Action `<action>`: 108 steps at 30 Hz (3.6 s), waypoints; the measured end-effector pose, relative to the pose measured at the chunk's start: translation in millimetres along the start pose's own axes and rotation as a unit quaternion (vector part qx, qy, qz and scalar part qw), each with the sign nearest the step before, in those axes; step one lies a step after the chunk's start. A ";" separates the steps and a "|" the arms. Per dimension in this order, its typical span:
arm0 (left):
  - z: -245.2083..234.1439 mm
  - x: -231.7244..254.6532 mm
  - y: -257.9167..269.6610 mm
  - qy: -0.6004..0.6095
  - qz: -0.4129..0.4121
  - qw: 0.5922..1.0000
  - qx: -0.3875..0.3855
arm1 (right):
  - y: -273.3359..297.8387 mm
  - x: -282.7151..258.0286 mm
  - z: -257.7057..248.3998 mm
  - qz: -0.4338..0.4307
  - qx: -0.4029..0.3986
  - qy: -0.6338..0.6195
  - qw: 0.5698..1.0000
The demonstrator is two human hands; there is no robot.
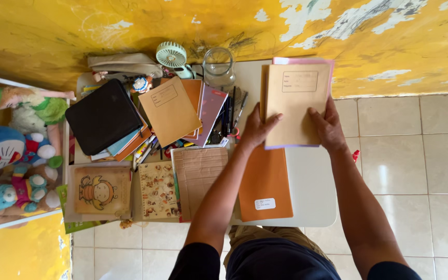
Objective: The person closes a laptop, coils the mouse cable, and places the laptop on a shelf. Then the person sorts through various notebooks and books on the desk, stacking them into neat piles.
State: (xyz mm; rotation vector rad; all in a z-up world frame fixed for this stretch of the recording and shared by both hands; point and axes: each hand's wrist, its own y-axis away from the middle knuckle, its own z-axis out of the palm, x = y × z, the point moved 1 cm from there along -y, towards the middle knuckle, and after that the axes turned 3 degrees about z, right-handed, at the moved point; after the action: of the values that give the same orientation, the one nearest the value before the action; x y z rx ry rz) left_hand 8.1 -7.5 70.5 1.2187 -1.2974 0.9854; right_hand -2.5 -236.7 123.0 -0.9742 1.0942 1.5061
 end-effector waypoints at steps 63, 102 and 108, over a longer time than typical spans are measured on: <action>-207.5 -153.8 99.4 -0.282 -0.054 0.790 0.541 | -95.0 134.9 -76.3 0.115 0.124 0.444 0.880; -264.0 -105.6 84.8 -0.502 0.021 0.818 0.279 | 10.2 147.7 1.2 0.034 0.121 0.025 0.992; -290.7 -96.6 48.1 -0.528 -0.150 0.802 0.237 | -35.6 118.9 -46.9 0.111 0.167 0.108 0.974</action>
State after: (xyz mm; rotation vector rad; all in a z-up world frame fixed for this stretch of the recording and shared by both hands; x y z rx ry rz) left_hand -2.5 296.6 10.4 2.4936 -1.6139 0.3346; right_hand 13.3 -248.1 -8.2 -0.8114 1.6001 1.3498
